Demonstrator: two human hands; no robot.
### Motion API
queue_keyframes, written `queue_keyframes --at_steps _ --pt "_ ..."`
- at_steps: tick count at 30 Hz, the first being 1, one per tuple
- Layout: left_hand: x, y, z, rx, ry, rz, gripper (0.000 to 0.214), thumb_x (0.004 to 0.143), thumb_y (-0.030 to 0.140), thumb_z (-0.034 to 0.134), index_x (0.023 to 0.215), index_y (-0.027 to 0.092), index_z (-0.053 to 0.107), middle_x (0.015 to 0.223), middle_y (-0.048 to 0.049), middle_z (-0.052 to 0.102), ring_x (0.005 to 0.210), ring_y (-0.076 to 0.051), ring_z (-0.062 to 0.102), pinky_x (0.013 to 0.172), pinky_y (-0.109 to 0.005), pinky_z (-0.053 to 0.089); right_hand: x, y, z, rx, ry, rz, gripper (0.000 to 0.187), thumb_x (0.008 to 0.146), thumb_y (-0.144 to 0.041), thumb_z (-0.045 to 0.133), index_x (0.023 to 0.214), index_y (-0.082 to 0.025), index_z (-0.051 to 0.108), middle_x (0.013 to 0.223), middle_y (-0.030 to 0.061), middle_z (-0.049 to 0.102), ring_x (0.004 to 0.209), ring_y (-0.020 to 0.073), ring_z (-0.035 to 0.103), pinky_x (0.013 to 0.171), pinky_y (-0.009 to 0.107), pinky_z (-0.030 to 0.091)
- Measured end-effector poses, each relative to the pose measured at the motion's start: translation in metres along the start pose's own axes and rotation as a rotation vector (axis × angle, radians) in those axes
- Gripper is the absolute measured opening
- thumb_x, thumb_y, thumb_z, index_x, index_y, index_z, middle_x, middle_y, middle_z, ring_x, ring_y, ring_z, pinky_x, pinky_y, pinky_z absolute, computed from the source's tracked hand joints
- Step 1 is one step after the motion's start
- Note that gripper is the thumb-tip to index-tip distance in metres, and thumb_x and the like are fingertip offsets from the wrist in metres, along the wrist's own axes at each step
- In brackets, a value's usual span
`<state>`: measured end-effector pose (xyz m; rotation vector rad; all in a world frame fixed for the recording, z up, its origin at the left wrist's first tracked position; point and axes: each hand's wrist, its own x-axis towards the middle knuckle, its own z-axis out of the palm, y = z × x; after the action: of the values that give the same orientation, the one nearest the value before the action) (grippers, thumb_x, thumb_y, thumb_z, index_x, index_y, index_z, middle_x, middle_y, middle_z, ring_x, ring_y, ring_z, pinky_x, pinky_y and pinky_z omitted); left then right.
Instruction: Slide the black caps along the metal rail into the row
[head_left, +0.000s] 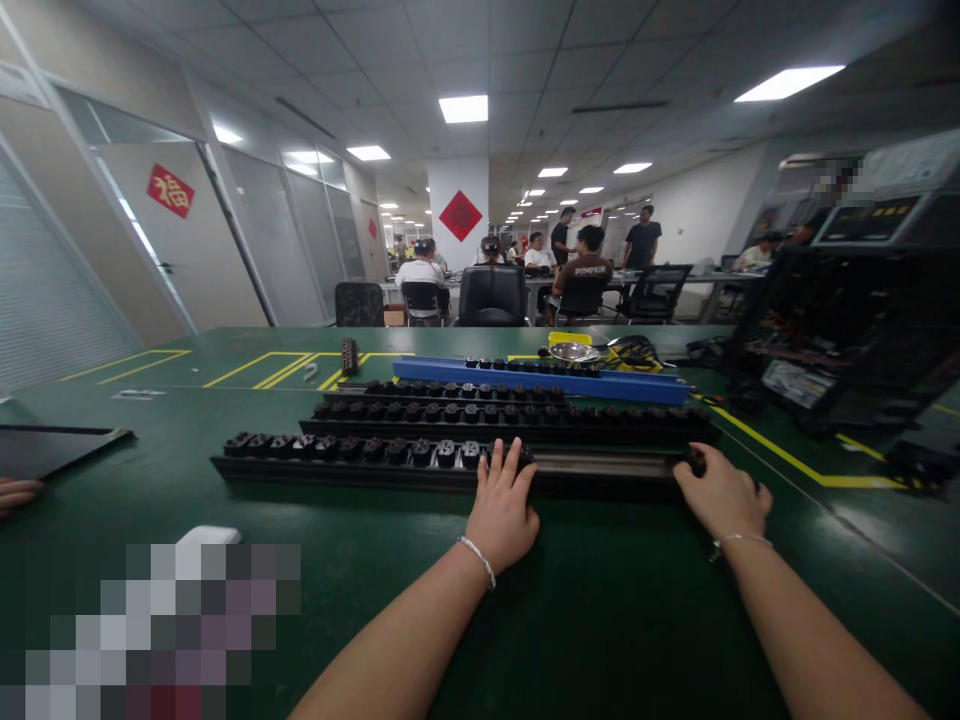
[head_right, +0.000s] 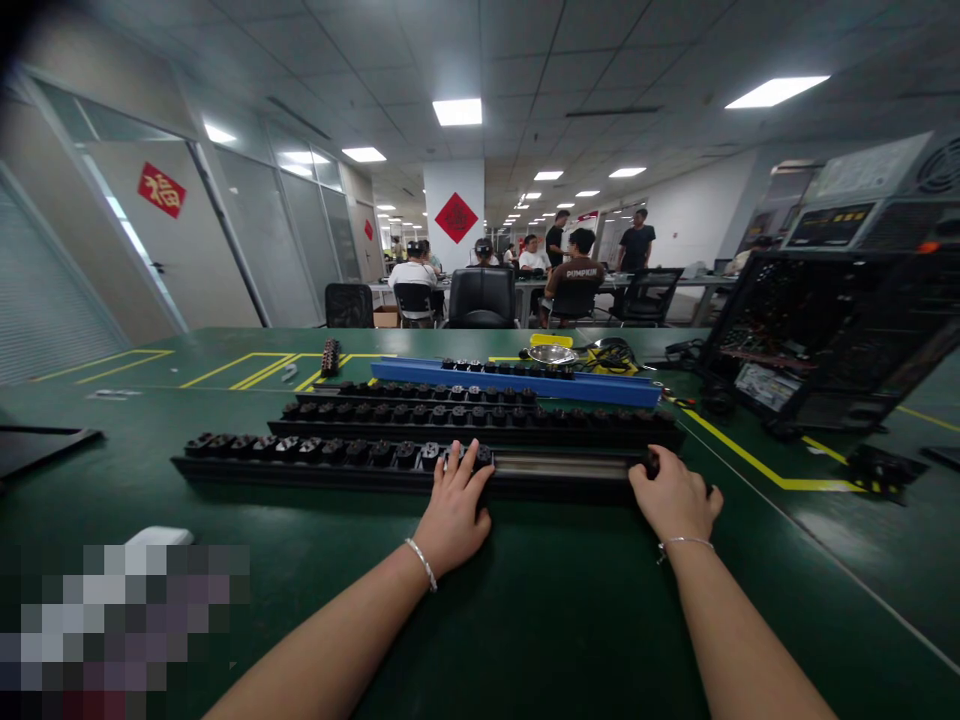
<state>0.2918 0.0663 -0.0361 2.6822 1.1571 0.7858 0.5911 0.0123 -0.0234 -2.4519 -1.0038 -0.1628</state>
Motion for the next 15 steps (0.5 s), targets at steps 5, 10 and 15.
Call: queue_keyframes --at_steps 5,10,15 --pt "0.003 -0.004 -0.001 -0.002 -0.058 0.032 0.065 0.069 0.014 0.050 0.133 0.020 0.039 0.155 -0.0042 0.009 0.141 -0.027 -0.005 0.113 -0.056 0.006 0.002 0.001 0.000 -0.001 0.002 0.025 0.052 0.078 -0.044 0.035 0.120 -0.021 0.054 0.110 0.0128 0.061 0.106 0.0331 0.052 0.096 0.057 0.030" --pt "0.004 -0.007 0.001 0.007 -0.083 0.047 0.067 0.070 0.016 0.051 0.136 0.020 0.037 0.154 -0.0032 0.010 0.141 -0.026 -0.004 0.114 -0.054 0.006 0.005 0.005 -0.001 -0.003 0.006 0.034 0.051 0.078 -0.045 0.036 0.120 -0.022 0.055 0.102 0.0127 0.063 0.102 0.0324 0.054 0.094 0.053 0.034" --pt "0.004 -0.008 0.003 0.028 -0.054 0.041 0.066 0.071 0.016 0.051 0.135 0.021 0.037 0.154 -0.0027 0.013 0.141 -0.025 -0.002 0.114 -0.053 0.008 0.006 0.010 -0.001 0.011 0.045 -0.031 0.051 0.078 -0.045 0.036 0.118 -0.020 0.057 0.115 0.0133 0.059 0.108 0.0346 0.050 0.089 0.053 0.039"
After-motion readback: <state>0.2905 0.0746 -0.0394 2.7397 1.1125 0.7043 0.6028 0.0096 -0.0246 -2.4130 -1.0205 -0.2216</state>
